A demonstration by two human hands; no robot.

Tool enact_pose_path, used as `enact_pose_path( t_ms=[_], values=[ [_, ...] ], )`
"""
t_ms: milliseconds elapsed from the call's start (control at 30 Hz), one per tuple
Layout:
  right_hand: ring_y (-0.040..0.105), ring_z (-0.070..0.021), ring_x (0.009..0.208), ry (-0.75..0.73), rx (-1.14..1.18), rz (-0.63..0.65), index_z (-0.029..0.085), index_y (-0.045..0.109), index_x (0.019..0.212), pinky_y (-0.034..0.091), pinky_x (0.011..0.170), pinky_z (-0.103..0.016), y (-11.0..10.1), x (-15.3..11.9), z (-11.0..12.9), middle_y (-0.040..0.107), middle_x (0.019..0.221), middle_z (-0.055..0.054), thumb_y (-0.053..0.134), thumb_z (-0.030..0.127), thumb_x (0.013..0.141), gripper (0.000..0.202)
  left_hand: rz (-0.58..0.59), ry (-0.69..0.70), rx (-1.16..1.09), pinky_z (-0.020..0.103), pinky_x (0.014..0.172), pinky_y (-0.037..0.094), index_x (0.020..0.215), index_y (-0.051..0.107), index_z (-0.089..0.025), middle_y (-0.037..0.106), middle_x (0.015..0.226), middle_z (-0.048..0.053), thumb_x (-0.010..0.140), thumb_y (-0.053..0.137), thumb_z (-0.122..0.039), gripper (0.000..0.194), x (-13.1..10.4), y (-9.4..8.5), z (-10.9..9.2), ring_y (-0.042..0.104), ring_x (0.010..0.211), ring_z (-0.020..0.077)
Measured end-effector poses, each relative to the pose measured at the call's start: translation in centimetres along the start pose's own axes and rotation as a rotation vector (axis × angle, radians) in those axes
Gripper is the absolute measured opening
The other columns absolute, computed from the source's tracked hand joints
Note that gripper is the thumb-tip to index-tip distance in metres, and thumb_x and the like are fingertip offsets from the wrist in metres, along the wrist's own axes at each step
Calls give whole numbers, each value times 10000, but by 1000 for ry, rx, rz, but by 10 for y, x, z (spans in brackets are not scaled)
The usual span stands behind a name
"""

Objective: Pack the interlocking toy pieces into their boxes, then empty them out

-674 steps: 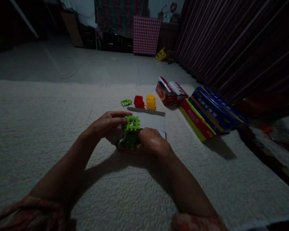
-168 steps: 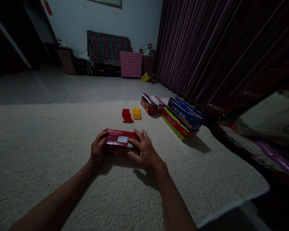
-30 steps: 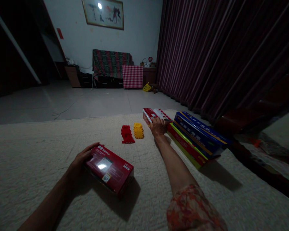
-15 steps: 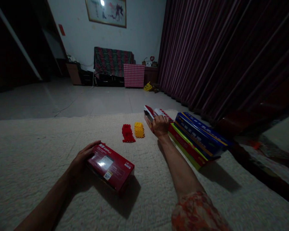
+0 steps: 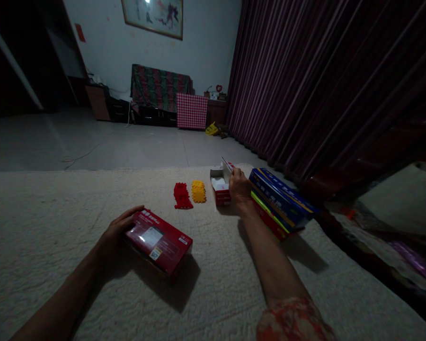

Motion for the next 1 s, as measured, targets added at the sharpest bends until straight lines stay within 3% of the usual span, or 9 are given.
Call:
enact_pose_path(
  t_ms=[167,433,600,700,800,900,1000],
  values=[
    [621,-255,793,47,65,-14,170,602,990,425,726,-336,-23,-14,-7,682,873,-117,438,104,878,209,-12,1,2,351,646,568,1305,668,-190,753,980,104,707,825,-390,649,-2,3,-4,710,760,262],
    [664,-279,819,118,201,-134,202,595,994,500,782,-393,-83,-63,-20,718,904,-124,451,202,861,195,21,18,54,370,661,574,1297,675,-172,748,986,112,676,835,-390,677,2,1,-7,703,758,262],
    [667,-267,788,155,284,-87,219,600,955,532,752,-395,-104,-96,-25,715,879,-108,483,247,835,169,13,82,110,341,676,557,1234,723,-164,751,1011,106,634,854,-405,659,12,-9,-6,692,787,254],
    [677,-276,899,5,360,3,226,598,921,544,840,-428,-104,-115,-6,707,959,-125,517,248,813,136,-6,101,145,323,673,541,1243,714,-150,752,999,96,639,853,-421,677,15,-16,-8,682,773,238],
    [610,-329,1191,-147,375,190,228,619,932,498,996,-508,-92,-135,18,643,1274,-172,631,314,792,164,-32,120,148,307,662,530,1255,703,-146,750,982,88,658,837,-433,676,14,-22,-13,674,758,221],
    [491,-385,1342,-132,297,320,227,633,976,459,1037,-591,-75,-151,31,506,1485,-192,753,388,742,308,-71,136,154,305,657,528,1241,709,-145,752,986,85,638,836,-437,681,12,-26,-19,676,759,222],
    [494,-378,1326,-88,267,286,231,617,996,470,1022,-600,-63,-158,35,545,1436,-193,748,357,762,296,-111,143,164,302,656,528,1247,710,-149,753,988,79,613,842,-437,709,10,-31,-24,675,758,217]
  ],
)
Point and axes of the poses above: each hand's wrist, its own x-axis towards the middle knuckle, its own y-axis out of the palm, z = x × y, the point moved 5 cm from there along x, towards the middle knuckle
